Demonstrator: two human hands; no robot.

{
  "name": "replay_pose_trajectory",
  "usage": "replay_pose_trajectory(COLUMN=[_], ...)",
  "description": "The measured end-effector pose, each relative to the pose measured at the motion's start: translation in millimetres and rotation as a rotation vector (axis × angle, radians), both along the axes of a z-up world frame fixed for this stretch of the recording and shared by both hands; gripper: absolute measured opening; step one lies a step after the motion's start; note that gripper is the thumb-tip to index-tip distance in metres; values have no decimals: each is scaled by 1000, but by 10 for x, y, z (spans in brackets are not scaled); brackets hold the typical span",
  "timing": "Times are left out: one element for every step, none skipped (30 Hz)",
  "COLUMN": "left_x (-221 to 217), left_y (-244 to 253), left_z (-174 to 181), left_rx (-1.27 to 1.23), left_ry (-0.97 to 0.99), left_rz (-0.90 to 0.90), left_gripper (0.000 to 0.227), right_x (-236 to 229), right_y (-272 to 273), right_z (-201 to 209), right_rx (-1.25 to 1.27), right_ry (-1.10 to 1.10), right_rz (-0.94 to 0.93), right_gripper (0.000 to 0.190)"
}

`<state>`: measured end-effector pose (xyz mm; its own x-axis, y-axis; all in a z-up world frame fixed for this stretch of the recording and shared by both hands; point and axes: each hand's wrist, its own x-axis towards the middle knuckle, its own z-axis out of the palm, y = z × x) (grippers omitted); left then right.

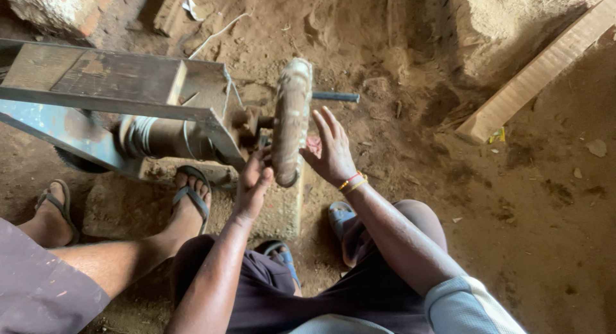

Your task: The person winds coir fiber onto a rotating wooden shaft of a manual machine by hand, using a small stick to guide the layers.

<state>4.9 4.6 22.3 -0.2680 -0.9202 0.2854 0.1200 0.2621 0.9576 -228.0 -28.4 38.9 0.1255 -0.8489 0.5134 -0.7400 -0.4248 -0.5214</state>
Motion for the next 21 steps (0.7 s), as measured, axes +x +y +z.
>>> replay_pose_trajectory(left_x=[4,3,3,0,-16,-33,-33,-33,-46,-53,-50,-50,-47,-35,-17,-8,-14,-23,-37,-61,-85], left_y=[12,20,20,14,0,-36,-64,-90,-118,-137,-141,-135,-127,-111,-80,-43,-14,3,13,24,30], left_z=[53,82,92,80,50,13,-33,-87,-145,-203,-253,-290,-310,-314,-305,-287,-261,-225,-186,-153,-122], left_rx=[-17,-24,-31,-39,-38,-42,-45,-20,5,33,78,122,167,170,173,178,223,265,308,290,273], left_ry=[64,57,50,46,29,9,-11,-33,-56,-79,-248,-418,-587,-637,-686,-735,-722,-710,-697,-691,-685], left_rz=[-14,-6,3,15,-24,-58,-92,-151,-209,-270,-208,-145,-81,-88,-95,-101,-92,-83,-74,-59,-45], left_gripper=[91,93,95,97,96,95,95,98,103,108,110,111,114,111,109,107,101,97,92,84,76], right_x=[18,26,35,36,38,57,70,69,62,39,9,-2,-3,-10,-9,6,31,64,110,168,222], right_y=[-6,-2,6,11,22,18,19,29,42,64,88,113,142,178,217,258,305,349,400,463,524], right_z=[-2,-8,-17,-21,-21,-13,0,16,34,54,81,109,142,181,224,264,303,343,376,397,416], right_rx=[-1,0,1,9,17,22,-9,-39,-69,-99,-129,-160,-161,-163,-165,-178,-192,-207,-219,-230,-241], right_ry=[-1,0,1,2,2,0,-12,-23,-35,-60,-85,-110,-121,-132,-143,-117,-91,-67,-31,5,41], right_rz=[0,-2,-4,-4,-4,1,5,7,9,29,48,68,84,101,118,144,170,195,209,221,233], right_gripper=[96,96,96,95,94,92,89,85,81,77,73,68,69,71,73,75,77,80,80,81,81])
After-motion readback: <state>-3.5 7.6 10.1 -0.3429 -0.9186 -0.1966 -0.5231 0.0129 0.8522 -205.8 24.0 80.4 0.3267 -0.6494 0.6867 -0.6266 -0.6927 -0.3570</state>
